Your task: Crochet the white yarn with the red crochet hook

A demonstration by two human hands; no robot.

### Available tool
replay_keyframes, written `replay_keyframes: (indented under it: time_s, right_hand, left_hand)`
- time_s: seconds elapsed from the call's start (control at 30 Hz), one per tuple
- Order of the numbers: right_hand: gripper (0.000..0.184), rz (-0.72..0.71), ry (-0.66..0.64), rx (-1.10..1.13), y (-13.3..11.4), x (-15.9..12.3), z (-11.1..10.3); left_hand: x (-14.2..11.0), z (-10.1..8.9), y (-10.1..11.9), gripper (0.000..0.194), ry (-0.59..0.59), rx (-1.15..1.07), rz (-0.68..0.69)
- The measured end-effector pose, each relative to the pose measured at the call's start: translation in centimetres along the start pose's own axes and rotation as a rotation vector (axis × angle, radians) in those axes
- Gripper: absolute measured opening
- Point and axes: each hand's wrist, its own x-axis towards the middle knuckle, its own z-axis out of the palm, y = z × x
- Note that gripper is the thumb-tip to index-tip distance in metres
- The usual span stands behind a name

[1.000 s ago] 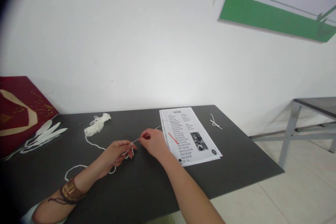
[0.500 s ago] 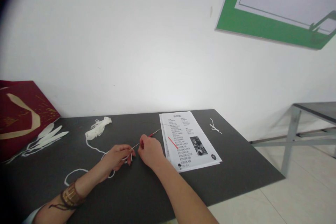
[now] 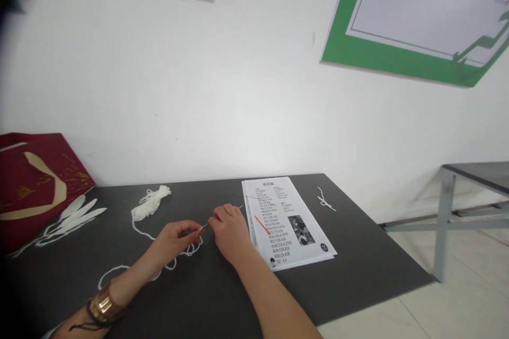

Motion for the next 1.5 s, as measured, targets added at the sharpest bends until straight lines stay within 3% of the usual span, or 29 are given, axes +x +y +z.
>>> replay_keyframes:
  time_s: [0.17,0.5,0.77,1.0,1.3,1.5]
  right_hand:
    - [0.011,-0.058,0.087,-0.04,-0.3,0.0,-0.6]
    - [0.02,-0.047,0.021,-0.089,-1.5,-0.1,-1.3]
    - [0.021,0.009,-0.013,0.011,-1.6,-0.3,-1.2]
    - [0.018,0.021,0.041,0.073,-1.6,-0.4,-1.2]
    - [0.02,0.025,-0.026,0.011,-1.2,-0.2,-2.2]
    - [0.022,-0.068,-0.134,0.025,-0.2,0.0,-2.7]
  left_hand:
    - [-0.2,-0.3,0.4,0.031,0.042,-0.041,0.055]
    - [-0.3,-1.3,1.1,0.021,0.124,-0.106,0.064]
    - [-0.4,-1.4,1.0,0.031,0.076,-0.241,-0.101]
    - [-0.3,-1.5,1.0,0.032,0.048,-0.261,-0.135]
    - [0.4,-2.1,0.2,0.024,0.122,-0.047,-0.022]
    - [0.0,-2.1,0.6,0.009,0.02,0.12,0.156]
